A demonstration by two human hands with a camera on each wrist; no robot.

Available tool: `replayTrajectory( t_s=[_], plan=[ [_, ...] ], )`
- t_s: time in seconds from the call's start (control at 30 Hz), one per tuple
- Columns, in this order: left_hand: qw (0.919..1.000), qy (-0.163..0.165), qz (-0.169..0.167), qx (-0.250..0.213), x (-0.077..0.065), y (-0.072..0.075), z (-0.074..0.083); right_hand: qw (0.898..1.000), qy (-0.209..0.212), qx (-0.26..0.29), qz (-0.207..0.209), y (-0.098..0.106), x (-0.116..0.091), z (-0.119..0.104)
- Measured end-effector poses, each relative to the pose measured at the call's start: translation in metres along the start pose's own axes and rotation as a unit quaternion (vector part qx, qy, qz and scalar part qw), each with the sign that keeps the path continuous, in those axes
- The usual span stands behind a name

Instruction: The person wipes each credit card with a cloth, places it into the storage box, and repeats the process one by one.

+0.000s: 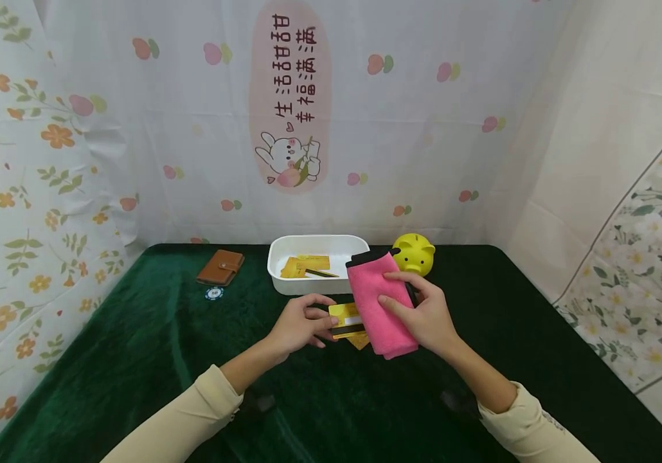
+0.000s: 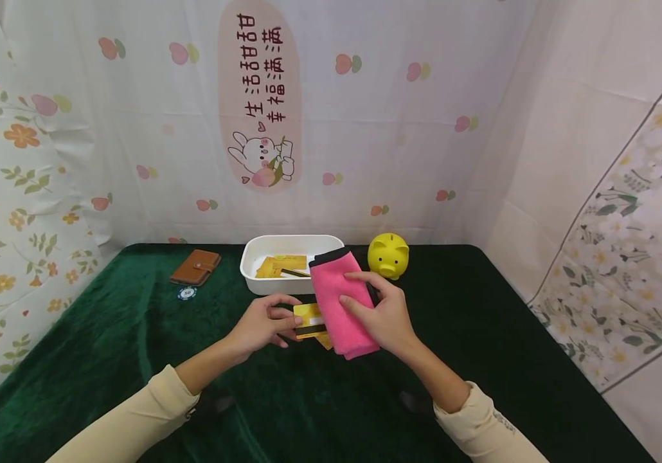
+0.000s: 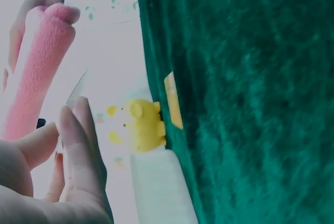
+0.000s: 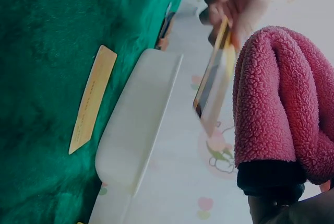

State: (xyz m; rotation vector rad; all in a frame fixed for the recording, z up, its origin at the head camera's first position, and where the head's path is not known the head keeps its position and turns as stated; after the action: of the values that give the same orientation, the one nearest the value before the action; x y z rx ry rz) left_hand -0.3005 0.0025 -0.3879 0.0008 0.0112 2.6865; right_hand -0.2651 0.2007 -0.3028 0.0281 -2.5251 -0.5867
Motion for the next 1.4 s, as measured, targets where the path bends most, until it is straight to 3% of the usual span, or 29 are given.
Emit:
replayTrajectory(
  t_s=[0.27, 0.43, 0.67, 0.87, 1.17, 1.4],
  plan=[
    [0.9982, -0.027, 0.051, -0.017, 0.004, 0.020, 0.015, 1.000, 0.000, 0.006, -0.009, -0.011, 0.004, -0.005],
    [0.9968, -0.045, 0.048, -0.046, 0.005, 0.022, 0.021, 1.000, 0.003, 0.018, -0.013, -0.019, 0.006, -0.008],
    [0.9920, -0.071, 0.028, -0.101, 0.004, 0.019, 0.031, 0.999, 0.045, 0.027, -0.008, -0.031, 0.008, -0.021],
    [0.9859, -0.096, 0.022, -0.135, 0.001, 0.018, 0.037, 0.999, 0.046, 0.016, 0.000, -0.036, 0.012, -0.025],
    [0.9844, -0.109, 0.054, -0.127, 0.000, 0.025, 0.039, 0.997, 0.076, -0.027, 0.021, -0.029, 0.010, -0.061],
    [0.9848, -0.104, 0.074, -0.117, -0.001, 0.029, 0.039, 0.996, 0.078, -0.037, 0.033, -0.024, 0.011, -0.059]
  ],
)
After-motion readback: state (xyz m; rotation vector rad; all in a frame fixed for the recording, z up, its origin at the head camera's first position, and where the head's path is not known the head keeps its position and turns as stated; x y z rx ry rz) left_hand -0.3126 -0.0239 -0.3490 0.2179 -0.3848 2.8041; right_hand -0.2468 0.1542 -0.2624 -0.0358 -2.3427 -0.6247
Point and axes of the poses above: each hand's wrist, its own x-axis towards the middle knuckle, its own y-axis out of the back of the hand, z = x × y, the point moved 10 cm from there along x, towards the middle knuckle, and after that the axes turned 7 degrees about -x, right-handed, at the moved point
